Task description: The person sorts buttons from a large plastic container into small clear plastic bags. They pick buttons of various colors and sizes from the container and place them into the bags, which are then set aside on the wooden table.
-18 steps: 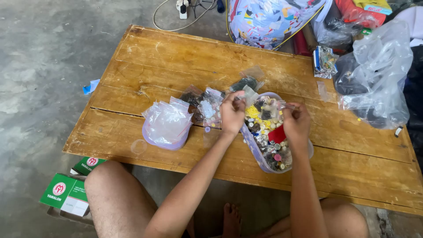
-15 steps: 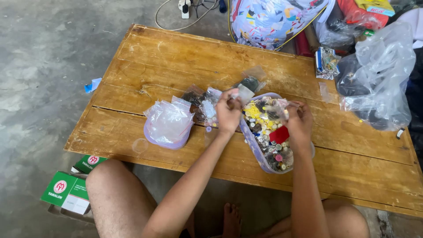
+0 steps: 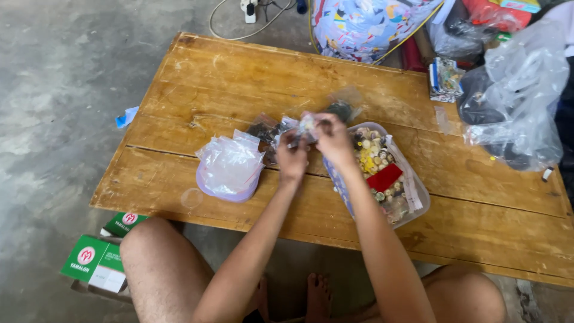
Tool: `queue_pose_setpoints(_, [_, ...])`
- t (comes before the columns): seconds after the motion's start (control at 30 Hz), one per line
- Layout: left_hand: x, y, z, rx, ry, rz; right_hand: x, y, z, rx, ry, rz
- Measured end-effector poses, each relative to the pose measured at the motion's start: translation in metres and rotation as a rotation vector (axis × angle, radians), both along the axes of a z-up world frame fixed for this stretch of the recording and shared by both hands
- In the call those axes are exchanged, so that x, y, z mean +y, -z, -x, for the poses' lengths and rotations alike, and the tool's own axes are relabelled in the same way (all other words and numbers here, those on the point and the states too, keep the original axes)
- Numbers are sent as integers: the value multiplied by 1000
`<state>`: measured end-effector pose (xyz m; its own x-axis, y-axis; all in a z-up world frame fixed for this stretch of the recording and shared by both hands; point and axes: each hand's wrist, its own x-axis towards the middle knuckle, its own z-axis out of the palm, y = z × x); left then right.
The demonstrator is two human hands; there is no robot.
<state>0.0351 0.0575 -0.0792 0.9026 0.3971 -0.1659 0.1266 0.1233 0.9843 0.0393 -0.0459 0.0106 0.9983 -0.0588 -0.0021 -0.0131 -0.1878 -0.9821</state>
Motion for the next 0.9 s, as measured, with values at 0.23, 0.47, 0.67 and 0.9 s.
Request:
queue_pose_setpoints(0.23, [-10, -110, 81, 47, 67, -732, -55, -27, 74, -271, -37, 139])
queue_pose_setpoints(0.47, [-48, -60, 95, -614, 538, -1139, -130, -8, 135, -27, 231, 946])
queue_pose_setpoints(0.67, [-39, -38, 116, -828, 518, -1209, -146, 29, 131, -119, 282, 947])
queue_pose_setpoints(0.9, [-35, -30, 117, -801, 580, -1228, -136, 14, 134, -417, 437, 517])
